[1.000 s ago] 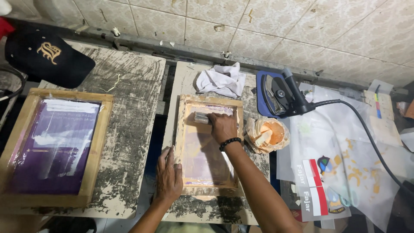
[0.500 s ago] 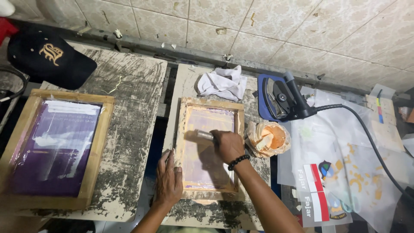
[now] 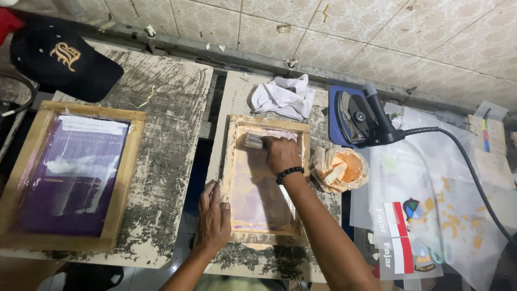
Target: The person uses a squeegee to spread orange ink across a screen printing frame. They then use a white cloth to wipe the squeegee and the frame edges before continuing to spread the ink evenly.
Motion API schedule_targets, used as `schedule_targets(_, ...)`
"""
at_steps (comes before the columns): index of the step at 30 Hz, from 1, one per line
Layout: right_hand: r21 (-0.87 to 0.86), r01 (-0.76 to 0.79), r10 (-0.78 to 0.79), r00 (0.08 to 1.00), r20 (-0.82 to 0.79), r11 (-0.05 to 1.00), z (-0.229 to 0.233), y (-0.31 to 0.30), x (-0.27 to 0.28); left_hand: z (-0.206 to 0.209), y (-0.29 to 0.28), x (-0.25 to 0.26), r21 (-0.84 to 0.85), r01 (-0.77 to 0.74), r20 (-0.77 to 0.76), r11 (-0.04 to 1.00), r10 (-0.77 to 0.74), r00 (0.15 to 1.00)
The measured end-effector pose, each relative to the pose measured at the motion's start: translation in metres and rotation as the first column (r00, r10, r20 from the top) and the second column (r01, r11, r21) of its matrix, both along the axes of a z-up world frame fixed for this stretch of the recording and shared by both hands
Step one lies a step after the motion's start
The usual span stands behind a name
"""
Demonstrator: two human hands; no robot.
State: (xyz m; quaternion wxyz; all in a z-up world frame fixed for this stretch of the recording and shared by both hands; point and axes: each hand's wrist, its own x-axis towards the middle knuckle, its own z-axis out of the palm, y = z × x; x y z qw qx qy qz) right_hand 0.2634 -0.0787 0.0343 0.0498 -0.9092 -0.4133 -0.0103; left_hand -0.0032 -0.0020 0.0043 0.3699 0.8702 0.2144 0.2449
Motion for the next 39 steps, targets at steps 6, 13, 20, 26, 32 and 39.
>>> schedule_targets(6,-0.068,-0.012,0.003,0.992,-0.13,0.998,0.021,-0.028,-0.058,0.0,0.0,0.0,-0.009,-0.001,-0.009,1.0,0.001,1.0)
schedule_targets(13,0.19,-0.052,0.064,0.996,-0.056,0.98,0.03,-0.036,-0.056,0.0,-0.001,0.0,-0.006,-0.018,-0.002,1.0,0.018,1.0)
schedule_targets(20,0.084,-0.033,0.042,0.992,-0.115,0.996,0.003,-0.035,-0.083,0.0,0.001,0.0,0.006,0.007,0.045,1.0,-0.007,0.999)
schedule_targets(26,0.156,-0.037,0.039,0.999,-0.009,0.987,0.025,-0.032,-0.051,-0.004,0.002,0.003,0.003,0.001,0.019,1.0,-0.001,1.0)
schedule_targets(32,0.159,0.023,-0.033,0.998,0.059,0.987,-0.004,-0.021,-0.012,-0.004,0.0,0.001,-0.027,0.016,0.073,1.0,-0.014,0.997)
schedule_targets(39,0.043,-0.007,0.012,0.993,-0.118,0.999,0.0,-0.045,-0.05,-0.002,0.003,-0.001,-0.256,0.029,0.183,0.966,0.019,0.983)
